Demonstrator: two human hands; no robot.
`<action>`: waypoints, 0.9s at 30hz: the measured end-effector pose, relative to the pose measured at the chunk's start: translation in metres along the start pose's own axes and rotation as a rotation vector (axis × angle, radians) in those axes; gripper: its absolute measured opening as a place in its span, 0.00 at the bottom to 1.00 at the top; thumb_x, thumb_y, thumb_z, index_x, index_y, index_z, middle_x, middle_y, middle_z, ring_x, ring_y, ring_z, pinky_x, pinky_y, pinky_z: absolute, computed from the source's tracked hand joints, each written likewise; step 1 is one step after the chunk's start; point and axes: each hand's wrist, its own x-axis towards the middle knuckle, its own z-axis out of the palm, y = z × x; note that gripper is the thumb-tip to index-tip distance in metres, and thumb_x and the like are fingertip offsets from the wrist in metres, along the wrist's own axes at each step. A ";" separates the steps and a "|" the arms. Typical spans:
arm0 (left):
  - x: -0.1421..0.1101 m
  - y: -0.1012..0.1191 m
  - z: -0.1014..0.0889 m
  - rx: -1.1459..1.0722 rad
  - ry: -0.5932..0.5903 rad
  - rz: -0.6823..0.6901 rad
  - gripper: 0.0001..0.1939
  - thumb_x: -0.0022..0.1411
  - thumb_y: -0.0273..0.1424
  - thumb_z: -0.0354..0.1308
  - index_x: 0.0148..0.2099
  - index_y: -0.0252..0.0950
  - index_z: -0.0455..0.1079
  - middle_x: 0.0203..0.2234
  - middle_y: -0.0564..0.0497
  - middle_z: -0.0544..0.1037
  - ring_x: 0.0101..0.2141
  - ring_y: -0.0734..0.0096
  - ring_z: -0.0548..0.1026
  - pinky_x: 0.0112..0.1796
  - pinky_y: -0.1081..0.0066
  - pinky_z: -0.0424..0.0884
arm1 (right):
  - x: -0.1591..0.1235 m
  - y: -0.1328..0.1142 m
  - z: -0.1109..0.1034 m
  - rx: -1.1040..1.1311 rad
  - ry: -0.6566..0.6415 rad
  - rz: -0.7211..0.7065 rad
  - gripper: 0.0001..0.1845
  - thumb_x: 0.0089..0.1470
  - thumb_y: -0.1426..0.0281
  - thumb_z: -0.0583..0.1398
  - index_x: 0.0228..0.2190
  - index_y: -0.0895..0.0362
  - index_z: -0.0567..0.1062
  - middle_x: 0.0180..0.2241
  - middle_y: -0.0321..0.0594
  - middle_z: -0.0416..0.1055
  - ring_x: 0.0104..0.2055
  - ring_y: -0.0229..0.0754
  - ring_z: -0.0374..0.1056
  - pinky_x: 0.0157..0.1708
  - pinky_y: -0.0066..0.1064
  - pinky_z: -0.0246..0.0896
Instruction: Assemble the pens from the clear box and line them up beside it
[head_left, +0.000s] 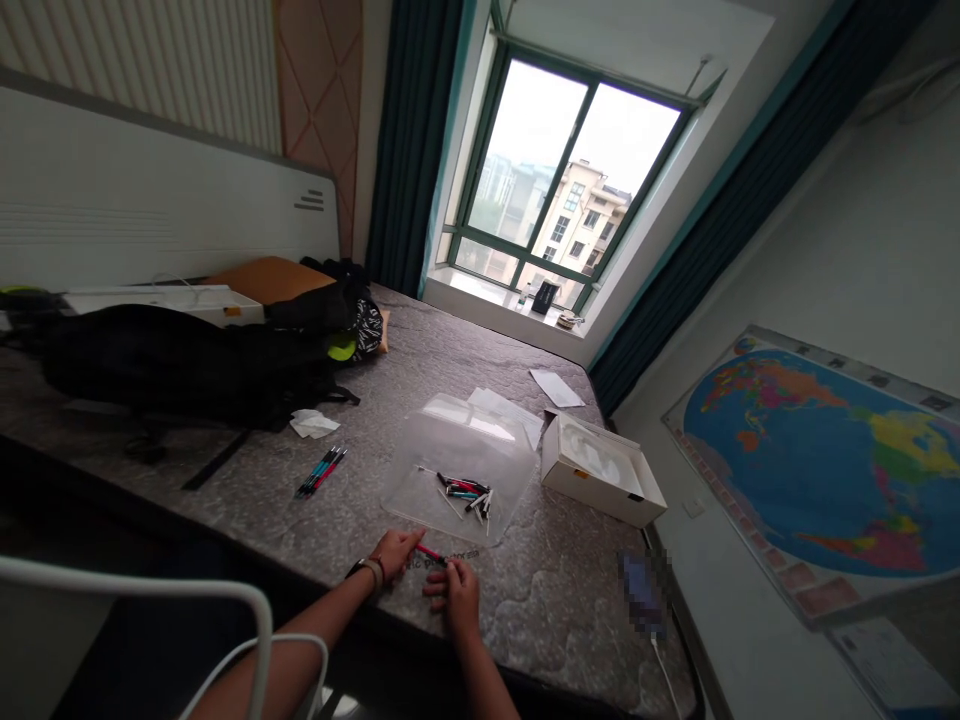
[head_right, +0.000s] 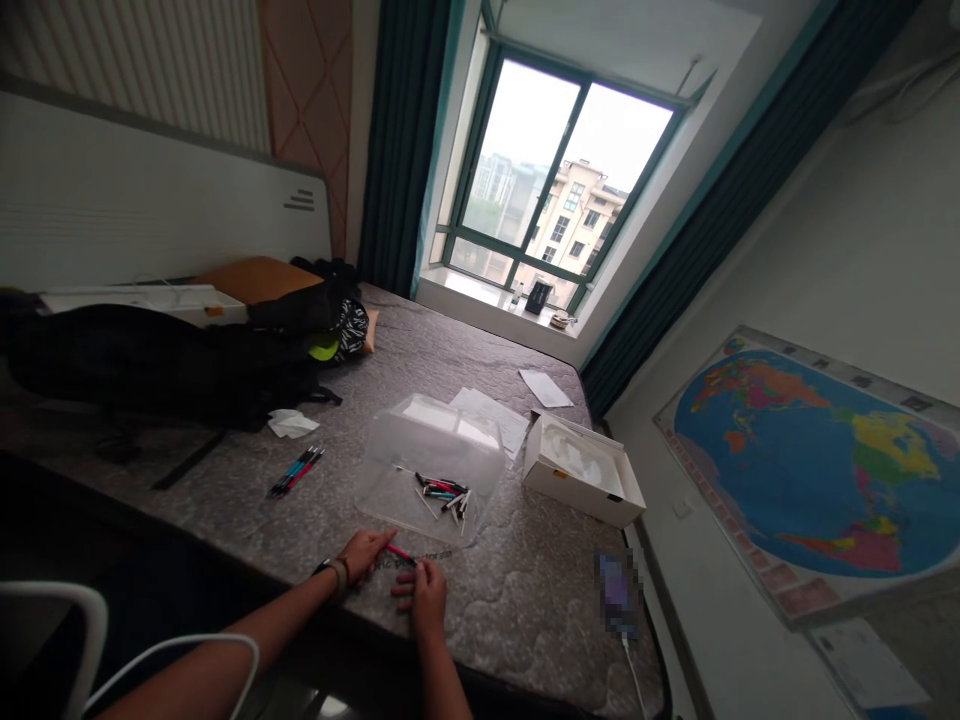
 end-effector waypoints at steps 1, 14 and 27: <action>0.000 0.000 -0.001 0.018 -0.008 0.015 0.33 0.51 0.64 0.50 0.19 0.38 0.59 0.08 0.57 0.60 0.09 0.77 0.57 0.12 0.75 0.50 | 0.000 -0.002 0.000 -0.002 -0.008 0.023 0.25 0.50 0.46 0.57 0.31 0.57 0.67 0.23 0.40 0.73 0.20 0.42 0.73 0.12 0.24 0.61; 0.000 -0.005 -0.001 0.088 -0.042 0.075 0.33 0.52 0.65 0.42 0.20 0.39 0.58 0.09 0.57 0.60 0.10 0.75 0.58 0.13 0.74 0.52 | 0.009 -0.005 -0.005 -0.058 -0.142 0.128 0.30 0.49 0.40 0.54 0.26 0.55 0.63 0.15 0.35 0.69 0.12 0.38 0.66 0.09 0.22 0.54; -0.001 -0.008 -0.003 0.165 -0.025 0.250 0.31 0.58 0.59 0.43 0.17 0.39 0.57 0.12 0.56 0.57 0.18 0.74 0.58 0.23 0.72 0.53 | 0.011 -0.007 -0.008 -0.191 -0.218 0.162 0.25 0.58 0.46 0.48 0.25 0.54 0.63 0.16 0.34 0.69 0.12 0.36 0.62 0.12 0.23 0.48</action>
